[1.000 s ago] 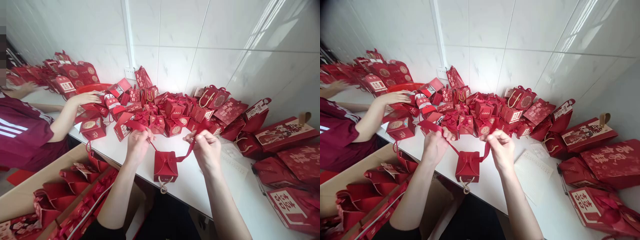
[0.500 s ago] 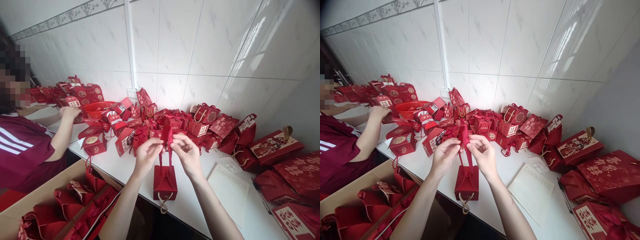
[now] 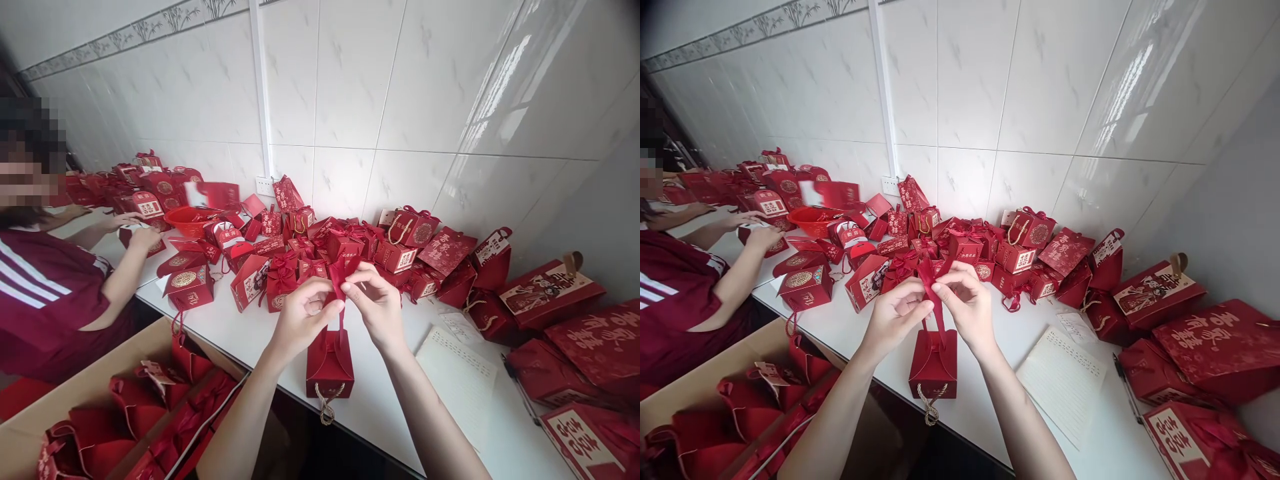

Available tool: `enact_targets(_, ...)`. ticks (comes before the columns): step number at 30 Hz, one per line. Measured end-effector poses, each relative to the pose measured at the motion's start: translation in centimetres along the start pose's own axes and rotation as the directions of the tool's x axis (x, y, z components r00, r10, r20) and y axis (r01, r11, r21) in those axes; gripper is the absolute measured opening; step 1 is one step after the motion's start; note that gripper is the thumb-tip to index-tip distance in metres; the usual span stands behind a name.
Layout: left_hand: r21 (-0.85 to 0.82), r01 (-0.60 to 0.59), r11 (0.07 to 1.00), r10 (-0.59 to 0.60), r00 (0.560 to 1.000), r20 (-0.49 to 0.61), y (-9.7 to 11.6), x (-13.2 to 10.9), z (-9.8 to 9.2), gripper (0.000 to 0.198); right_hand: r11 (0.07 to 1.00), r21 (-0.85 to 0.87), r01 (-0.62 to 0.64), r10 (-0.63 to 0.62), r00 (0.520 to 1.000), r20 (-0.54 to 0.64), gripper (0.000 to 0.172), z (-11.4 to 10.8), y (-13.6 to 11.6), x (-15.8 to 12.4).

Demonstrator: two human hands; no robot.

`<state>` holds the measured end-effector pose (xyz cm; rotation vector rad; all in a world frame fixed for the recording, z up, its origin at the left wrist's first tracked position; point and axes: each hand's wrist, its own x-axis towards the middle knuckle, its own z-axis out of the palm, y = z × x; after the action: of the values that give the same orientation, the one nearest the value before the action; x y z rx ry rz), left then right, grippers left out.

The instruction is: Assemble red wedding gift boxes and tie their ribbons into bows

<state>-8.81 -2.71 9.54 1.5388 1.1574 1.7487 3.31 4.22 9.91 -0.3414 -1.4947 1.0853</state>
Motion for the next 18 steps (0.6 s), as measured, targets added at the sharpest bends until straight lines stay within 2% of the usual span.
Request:
enact_targets(4, 0.028, 0.048, 0.998, -0.049, 0.998, 0.031, -0.1, 0.0, 0.2, 0.011, 0.997, 0.051, -0.050, 0.049, 0.999, 0.020, 0.011, 0.1, -0.1, -0.1)
enact_targets(10, -0.027, 0.133, 0.991, -0.132, 0.991, 0.036, 0.1, -0.1, 0.1, 0.014, 0.984, 0.154, -0.086, 0.100, 0.991, -0.086, 0.051, -0.2, -0.3, -0.2)
enact_targets(15, -0.133, 0.173, 0.976, -0.173, 0.985, 0.012, -0.5, 0.1, 0.1, 0.016, 0.995, 0.095, 0.025, -0.015, 0.995, -0.103, 0.048, -0.2, -0.8, -1.1)
enact_targets(18, -0.239, 0.181, 0.954, -0.186, 0.983, 0.004, -1.2, 0.1, 0.0, 0.018, 0.991, -0.014, 0.133, -0.134, 0.991, -0.017, 0.044, -0.6, -0.9, -2.5)
